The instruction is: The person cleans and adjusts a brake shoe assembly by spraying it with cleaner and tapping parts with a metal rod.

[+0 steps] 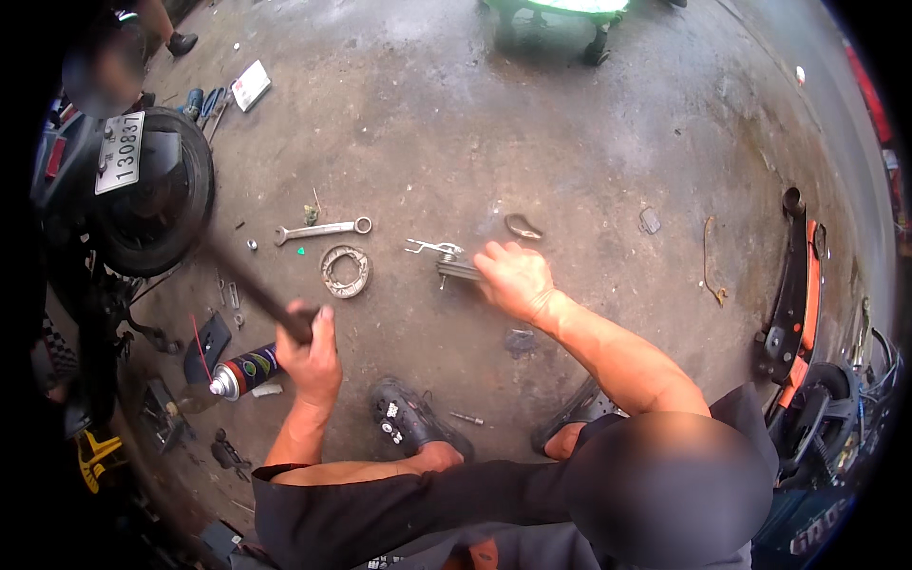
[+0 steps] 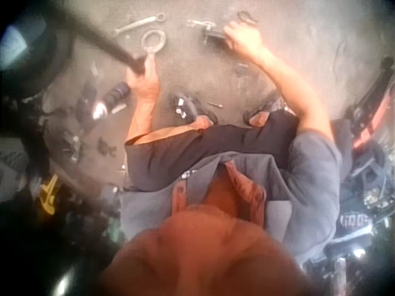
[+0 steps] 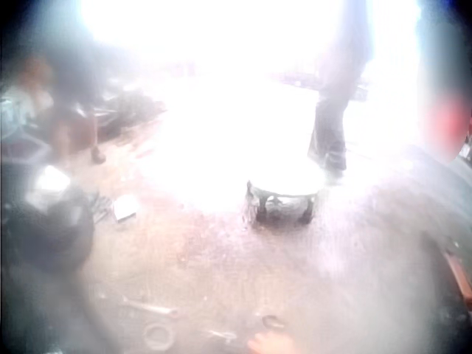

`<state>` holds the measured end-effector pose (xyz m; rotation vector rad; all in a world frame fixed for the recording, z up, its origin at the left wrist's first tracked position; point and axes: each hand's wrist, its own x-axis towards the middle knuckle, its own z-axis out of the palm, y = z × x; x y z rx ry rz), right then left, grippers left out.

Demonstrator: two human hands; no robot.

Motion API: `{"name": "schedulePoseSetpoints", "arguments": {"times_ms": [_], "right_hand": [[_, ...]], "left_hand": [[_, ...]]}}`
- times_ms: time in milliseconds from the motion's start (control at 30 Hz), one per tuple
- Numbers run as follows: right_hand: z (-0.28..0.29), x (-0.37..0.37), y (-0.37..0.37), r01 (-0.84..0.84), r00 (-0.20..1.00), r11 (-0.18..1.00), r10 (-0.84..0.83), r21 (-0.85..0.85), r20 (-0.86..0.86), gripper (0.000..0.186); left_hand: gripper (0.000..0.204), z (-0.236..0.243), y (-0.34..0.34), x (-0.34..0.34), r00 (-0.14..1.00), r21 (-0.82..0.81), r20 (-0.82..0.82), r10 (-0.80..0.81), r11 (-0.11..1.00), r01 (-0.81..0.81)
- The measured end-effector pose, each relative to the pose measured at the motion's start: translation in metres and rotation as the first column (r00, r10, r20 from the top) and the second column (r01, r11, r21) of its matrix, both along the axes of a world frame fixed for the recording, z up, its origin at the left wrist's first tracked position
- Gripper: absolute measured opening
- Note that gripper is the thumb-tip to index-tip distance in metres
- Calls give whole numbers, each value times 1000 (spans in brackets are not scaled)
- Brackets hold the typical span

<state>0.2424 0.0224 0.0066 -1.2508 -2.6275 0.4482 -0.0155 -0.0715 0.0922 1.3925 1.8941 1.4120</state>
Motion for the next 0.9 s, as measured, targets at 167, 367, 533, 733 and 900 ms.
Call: {"name": "schedulePoseSetpoints", "arguments": {"times_ms": [167,367,533,733,900], "right_hand": [[0,-32,0,7,997,1000,-6,16,-72,25],[-8,-2,18,195,978,969,-204,-154,-51,28],[18,-12,24,52,797,221,-596,-974,-92,45],[-31,-19,-27,-490,633,-473,-770,-732,74,39],[-15,-56,-48,-763,609,-591,-793,-264,17,34]], "left_hand": [[17,-94,-64,-37,777,-831,-340,-529,556,15],[18,-50,-33,-14,996,-549,67,-62,831,88],[16,-41,-44,-22,925,-461,369,84,881,104],[33,-14,-17,-19,912,-420,411,-4,887,194],[47,-13,1,-35,900,-198,412,-146,949,244]]}}
